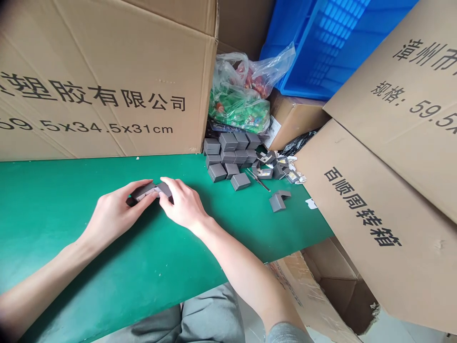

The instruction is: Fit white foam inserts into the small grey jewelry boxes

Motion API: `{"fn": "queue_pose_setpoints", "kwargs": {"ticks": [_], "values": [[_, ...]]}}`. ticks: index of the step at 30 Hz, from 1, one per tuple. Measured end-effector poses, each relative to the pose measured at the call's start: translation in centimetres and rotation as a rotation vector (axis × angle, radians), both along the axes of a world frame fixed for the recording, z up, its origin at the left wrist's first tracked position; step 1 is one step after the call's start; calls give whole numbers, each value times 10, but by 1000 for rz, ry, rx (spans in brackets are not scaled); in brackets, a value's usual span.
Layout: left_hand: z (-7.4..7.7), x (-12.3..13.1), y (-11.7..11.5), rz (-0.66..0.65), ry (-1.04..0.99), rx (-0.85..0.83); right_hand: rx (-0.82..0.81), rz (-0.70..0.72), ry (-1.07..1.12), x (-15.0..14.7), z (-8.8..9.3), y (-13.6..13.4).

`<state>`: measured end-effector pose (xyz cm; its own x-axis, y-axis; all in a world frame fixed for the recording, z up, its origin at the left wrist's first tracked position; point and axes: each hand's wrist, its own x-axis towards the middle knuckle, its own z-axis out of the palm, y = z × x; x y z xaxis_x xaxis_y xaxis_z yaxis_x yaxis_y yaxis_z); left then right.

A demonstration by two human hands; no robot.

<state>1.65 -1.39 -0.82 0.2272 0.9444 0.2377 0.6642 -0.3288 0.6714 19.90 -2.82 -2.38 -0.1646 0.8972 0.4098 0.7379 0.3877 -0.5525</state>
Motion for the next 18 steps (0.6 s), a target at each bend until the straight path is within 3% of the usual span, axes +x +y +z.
{"fn": "queue_pose_setpoints", "kwargs": {"ticks": [5, 10, 13, 18], "values": [[3, 0, -1, -27, -25, -52, -2, 1, 88, 6, 0, 1], [4, 1, -4, -172, -106, -133, -3, -6, 176, 20, 5, -1], [3, 0, -3, -217, -198, -215, -85, -20, 329, 23, 6, -1], [-3, -4, 5, -167, -345, -277, -192, -18, 711, 16, 3, 3]]}}
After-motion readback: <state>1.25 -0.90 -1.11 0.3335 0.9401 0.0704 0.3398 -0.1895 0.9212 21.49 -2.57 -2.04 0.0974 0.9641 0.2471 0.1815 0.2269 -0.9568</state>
